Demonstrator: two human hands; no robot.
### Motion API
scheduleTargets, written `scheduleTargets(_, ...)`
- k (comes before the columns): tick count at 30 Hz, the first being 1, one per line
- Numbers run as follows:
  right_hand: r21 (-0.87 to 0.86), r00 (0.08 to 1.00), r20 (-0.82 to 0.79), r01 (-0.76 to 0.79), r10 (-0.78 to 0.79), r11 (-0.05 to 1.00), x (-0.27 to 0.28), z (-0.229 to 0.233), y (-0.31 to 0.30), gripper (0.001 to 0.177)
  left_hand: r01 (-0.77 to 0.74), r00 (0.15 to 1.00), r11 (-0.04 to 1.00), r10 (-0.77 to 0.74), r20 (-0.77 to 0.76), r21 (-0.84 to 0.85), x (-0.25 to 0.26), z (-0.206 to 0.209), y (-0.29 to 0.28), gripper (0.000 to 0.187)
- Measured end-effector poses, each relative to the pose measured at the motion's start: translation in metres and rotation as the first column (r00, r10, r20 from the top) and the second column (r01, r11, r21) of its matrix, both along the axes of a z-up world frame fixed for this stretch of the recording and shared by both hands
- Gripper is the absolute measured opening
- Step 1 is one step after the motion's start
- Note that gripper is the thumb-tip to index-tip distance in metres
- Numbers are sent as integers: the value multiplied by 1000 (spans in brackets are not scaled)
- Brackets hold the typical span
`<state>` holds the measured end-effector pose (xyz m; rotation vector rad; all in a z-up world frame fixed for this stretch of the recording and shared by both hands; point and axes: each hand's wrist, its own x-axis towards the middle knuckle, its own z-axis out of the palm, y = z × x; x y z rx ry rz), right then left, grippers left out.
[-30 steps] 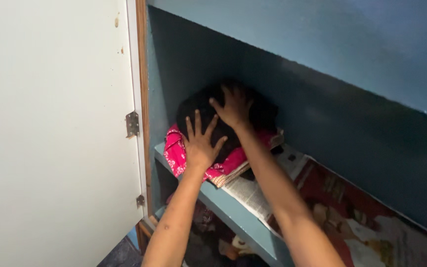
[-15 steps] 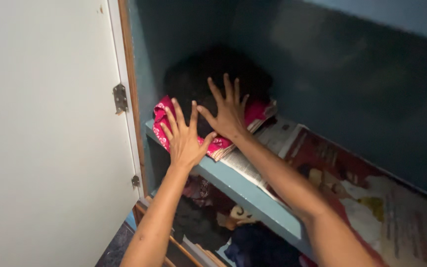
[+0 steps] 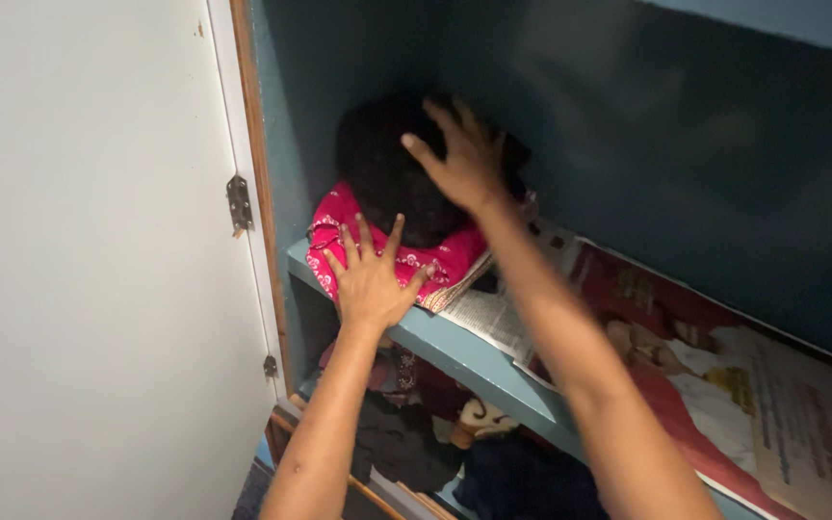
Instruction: The person wipes the inside of a wardrobe shelf with a dark cloth, places a newspaper on the shelf, and then folds and stacks several pieces of clothing from a bed into the wardrobe.
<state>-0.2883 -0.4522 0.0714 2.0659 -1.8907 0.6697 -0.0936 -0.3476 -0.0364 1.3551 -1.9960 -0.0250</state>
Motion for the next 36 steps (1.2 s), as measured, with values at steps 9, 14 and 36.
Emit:
scheduleTargets(9,-132,998,21,-58,61,990,31,-39,9,82,39,997,997,-43,-65,-61,1,-12,-11,85)
scheduleTargets(14,-289,883,251,-323,397,901,82,-22,98,47,135,925,969,-198,-325,-206,22,-22,13,50)
scheduleTargets(36,-665,203,368,-625,907,410,329,-36,418,105,826,379,395,140,-915,402,125,-151,340,42)
